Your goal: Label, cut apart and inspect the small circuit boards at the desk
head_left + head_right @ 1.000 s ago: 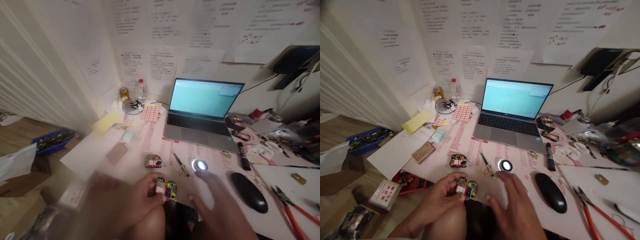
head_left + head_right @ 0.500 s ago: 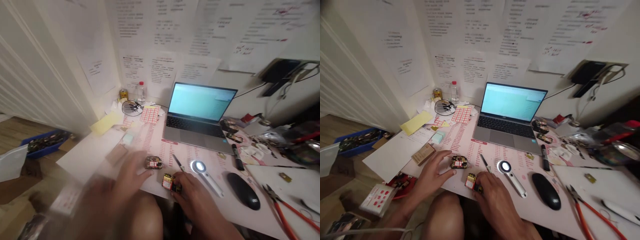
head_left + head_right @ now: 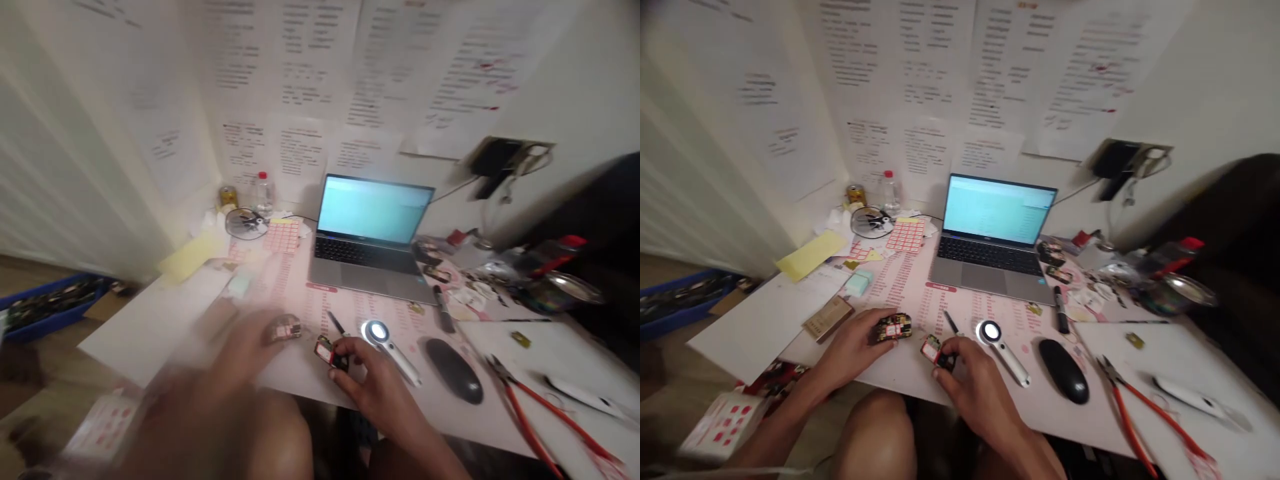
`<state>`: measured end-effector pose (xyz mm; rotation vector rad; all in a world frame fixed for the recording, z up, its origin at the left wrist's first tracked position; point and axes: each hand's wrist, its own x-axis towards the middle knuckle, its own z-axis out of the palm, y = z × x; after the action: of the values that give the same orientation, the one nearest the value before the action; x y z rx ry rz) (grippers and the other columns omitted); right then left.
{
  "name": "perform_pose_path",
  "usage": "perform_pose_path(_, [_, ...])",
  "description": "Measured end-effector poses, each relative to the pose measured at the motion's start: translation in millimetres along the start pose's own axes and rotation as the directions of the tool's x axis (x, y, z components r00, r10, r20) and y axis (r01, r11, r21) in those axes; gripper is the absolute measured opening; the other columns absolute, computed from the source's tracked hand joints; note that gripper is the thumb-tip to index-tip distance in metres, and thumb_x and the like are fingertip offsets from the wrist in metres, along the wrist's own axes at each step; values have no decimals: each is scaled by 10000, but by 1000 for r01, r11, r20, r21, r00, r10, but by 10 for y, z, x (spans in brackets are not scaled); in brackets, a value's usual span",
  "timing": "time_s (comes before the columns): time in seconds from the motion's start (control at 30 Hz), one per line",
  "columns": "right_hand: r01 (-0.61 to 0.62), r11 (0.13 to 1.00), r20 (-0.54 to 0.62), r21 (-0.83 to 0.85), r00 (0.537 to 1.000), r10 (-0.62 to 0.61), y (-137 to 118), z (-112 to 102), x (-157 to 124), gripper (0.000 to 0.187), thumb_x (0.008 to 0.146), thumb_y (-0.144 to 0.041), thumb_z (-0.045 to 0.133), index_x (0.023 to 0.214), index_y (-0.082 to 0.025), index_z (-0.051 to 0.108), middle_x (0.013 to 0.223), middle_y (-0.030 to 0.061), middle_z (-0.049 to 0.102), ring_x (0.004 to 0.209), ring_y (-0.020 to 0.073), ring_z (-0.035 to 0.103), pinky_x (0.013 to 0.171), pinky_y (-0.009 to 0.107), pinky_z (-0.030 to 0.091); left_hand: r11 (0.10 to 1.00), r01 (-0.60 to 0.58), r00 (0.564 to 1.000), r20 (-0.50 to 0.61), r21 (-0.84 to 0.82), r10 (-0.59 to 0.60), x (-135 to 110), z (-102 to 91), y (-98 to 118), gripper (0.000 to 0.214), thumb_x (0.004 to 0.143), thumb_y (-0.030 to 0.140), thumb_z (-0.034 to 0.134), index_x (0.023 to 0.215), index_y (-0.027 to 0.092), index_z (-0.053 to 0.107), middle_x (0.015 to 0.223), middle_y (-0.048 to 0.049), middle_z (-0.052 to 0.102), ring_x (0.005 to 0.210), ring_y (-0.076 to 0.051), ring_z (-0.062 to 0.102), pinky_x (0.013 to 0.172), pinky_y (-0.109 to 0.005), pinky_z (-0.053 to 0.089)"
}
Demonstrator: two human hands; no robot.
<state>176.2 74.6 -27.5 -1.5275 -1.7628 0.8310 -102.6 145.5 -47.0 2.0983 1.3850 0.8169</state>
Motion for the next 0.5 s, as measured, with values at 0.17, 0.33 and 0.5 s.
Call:
perform_pose_path(0.17, [254,962,22,-104,967,-253,-107,21,239,150,939,-329,690,1079,-278,677,1184,66,758,1075,272,717,955,415,558,999,13,1000,-24,-34,-14,-213,73,-1,736,770,164,869,1456,260,618,1452,-115,691,1333,-325,652,1148,-512,529])
perform_pose_path(0.33, [457,869,70,-188,889,-453,-141,199,612,204,990,-431,653,1131,-285,672,1235,85,760,1127,297,733,971,445,584,991,21,943,-327,-133,-64,-787,93,227,527,935,221,752,1444,280,630,1453,-108,682,1359,-265,637,1159,-445,520])
perform_pose_path(0.5, [504,855,240,-123,851,-467,62,449,777,308,925,-586,677,1097,-330,670,1023,48,817,840,295,800,702,406,637,855,332,594,-616,-398,-517,-1667,162,54,160,943,351,718,1027,245,804,1059,-77,807,1020,-246,753,940,-383,597])
